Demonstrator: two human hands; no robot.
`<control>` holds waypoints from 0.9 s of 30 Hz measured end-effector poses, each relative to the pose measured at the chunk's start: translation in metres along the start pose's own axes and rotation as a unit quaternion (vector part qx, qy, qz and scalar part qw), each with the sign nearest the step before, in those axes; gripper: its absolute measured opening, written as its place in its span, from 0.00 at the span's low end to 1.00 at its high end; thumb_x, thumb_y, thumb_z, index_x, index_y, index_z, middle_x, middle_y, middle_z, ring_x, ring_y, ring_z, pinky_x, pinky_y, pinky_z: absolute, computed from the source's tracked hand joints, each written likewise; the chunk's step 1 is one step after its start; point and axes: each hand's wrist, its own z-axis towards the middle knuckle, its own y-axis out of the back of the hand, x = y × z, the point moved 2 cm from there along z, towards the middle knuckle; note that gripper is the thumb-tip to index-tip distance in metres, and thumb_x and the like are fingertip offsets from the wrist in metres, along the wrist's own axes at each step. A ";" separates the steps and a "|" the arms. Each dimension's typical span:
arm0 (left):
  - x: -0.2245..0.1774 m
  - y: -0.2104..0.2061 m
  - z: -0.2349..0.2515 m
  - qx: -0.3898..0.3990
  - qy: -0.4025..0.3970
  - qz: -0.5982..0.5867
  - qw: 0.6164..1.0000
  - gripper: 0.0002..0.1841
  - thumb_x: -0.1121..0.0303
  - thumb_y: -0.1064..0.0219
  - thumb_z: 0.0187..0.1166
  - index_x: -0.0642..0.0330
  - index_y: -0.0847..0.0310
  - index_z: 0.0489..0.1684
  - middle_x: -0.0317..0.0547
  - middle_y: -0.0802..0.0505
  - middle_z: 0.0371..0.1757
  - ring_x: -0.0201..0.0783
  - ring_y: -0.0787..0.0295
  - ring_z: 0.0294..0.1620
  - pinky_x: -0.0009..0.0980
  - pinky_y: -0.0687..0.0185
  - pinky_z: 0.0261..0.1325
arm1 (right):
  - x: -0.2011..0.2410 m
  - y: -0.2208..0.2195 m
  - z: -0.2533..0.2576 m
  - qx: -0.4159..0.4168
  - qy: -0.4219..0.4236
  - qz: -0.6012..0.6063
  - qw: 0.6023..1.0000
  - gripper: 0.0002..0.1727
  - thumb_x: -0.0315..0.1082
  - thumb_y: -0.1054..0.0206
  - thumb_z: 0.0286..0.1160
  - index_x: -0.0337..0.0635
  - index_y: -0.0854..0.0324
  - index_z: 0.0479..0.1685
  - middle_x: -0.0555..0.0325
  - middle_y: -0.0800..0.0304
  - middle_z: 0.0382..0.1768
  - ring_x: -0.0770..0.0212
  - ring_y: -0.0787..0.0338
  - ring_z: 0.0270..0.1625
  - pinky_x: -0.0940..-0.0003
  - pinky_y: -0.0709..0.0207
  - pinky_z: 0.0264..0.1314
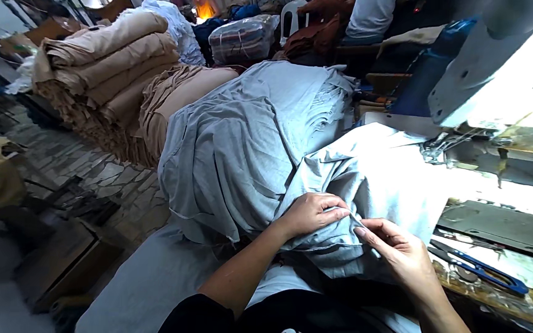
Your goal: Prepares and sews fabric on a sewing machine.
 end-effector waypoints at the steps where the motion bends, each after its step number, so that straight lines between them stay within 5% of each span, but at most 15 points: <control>1: 0.000 0.000 0.000 0.000 0.000 -0.001 1.000 0.13 0.71 0.39 0.85 0.73 0.09 0.43 0.53 0.05 0.41 0.35 0.10 0.45 0.31 0.19 0.55 | 0.000 0.000 0.000 0.002 0.000 -0.001 1.000 0.08 0.34 0.30 0.72 0.40 0.10 0.42 0.71 0.08 0.33 0.85 0.13 0.33 0.91 0.20 0.39; 27: 0.000 -0.001 -0.001 -0.002 0.001 0.009 1.000 0.13 0.70 0.38 0.85 0.72 0.09 0.43 0.53 0.05 0.41 0.33 0.10 0.46 0.29 0.19 0.55 | 0.000 0.001 0.000 0.001 0.010 -0.007 1.000 0.08 0.33 0.31 0.73 0.41 0.10 0.42 0.71 0.08 0.32 0.85 0.14 0.32 0.91 0.21 0.38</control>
